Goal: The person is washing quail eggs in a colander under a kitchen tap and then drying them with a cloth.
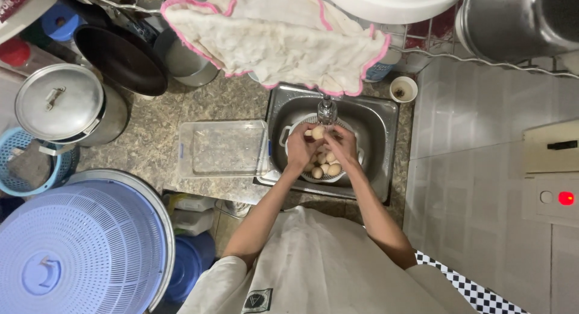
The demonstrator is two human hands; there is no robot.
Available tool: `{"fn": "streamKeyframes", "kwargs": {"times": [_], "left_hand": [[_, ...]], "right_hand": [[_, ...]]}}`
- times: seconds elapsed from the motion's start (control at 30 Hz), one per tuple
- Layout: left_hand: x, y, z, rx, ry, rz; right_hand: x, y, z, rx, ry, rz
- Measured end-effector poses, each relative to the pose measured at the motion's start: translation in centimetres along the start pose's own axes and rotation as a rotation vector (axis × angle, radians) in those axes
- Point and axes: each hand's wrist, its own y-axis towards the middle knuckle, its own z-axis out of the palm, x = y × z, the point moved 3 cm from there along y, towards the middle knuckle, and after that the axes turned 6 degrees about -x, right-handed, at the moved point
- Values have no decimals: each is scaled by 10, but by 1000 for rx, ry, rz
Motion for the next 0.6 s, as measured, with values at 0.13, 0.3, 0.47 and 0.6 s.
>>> {"fn": "streamKeyframes", "kwargs": {"times": [0.13,0.3,0.47,0.6], "left_hand": [[1,-1,0,-8,2,10],[4,1,4,-19,-9,61],[-2,1,1,18,-33,16],[-1,1,1,23,-57,45]], "right_hand": [[13,-8,1,28,-106,-76],[-15,6,-7,15,43,-35],[-2,0,-3,26,-13,-63],[-26,11,-9,-11,41,2]]}}
